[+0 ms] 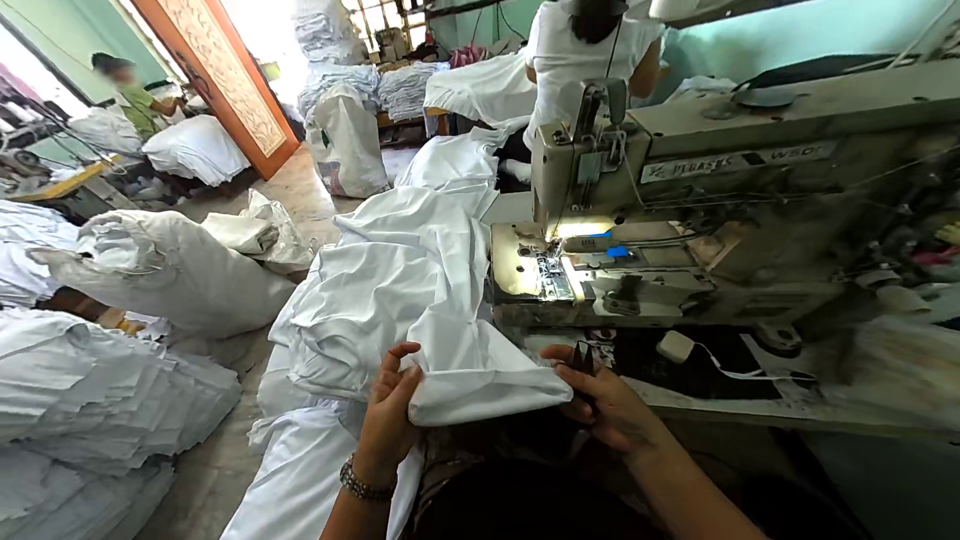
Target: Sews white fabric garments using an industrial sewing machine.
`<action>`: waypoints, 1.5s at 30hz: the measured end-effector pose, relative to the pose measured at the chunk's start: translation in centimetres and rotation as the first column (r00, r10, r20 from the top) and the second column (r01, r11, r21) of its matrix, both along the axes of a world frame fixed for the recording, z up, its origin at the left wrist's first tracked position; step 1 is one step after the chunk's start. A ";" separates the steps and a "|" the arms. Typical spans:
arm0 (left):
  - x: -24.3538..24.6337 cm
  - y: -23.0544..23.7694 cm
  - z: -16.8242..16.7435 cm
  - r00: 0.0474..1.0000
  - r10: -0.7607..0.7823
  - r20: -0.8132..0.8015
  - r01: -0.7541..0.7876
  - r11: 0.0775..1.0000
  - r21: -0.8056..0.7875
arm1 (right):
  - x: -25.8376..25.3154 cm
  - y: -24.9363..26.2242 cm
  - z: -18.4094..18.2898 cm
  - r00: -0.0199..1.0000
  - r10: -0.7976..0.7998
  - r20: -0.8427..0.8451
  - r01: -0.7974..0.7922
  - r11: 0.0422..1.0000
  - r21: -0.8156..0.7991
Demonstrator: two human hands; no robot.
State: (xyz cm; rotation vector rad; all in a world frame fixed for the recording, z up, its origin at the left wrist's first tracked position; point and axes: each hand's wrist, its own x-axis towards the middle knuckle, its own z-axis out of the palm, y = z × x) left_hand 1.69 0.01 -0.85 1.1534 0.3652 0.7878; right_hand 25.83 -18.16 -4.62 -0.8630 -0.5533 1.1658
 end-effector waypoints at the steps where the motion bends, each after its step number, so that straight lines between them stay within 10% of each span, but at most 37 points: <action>1: 0.0 0.1 0.0 1.000 -0.018 -0.025 0.019 0.999 0.034 | 0.0 -0.1 0.0 0.999 0.022 0.034 -0.022 1.000 0.002; 18: -1.4 0.7 0.3 1.000 0.012 -0.008 -0.010 0.986 0.166 | -0.3 -0.5 0.7 0.817 0.281 0.503 -0.200 0.957 -0.210; 27: -1.5 0.9 -1.1 0.964 -0.040 -0.261 0.137 0.920 0.367 | -0.5 0.0 1.1 0.994 0.004 0.112 -0.020 0.989 0.145; 35: -2.0 1.5 0.6 0.998 -0.025 -0.065 0.039 0.976 0.212 | 0.7 0.3 2.3 0.966 -0.022 0.259 -0.020 0.987 0.159; 39: -2.5 1.4 1.4 0.984 -0.168 -0.056 0.177 0.945 0.275 | 1.3 -0.5 3.2 0.776 -0.121 0.619 -0.023 0.975 0.220; 45: -1.3 0.1 0.6 0.921 0.300 -0.249 -0.074 0.761 0.644 | 0.2 -0.2 2.8 0.471 -0.242 0.848 0.170 0.968 0.182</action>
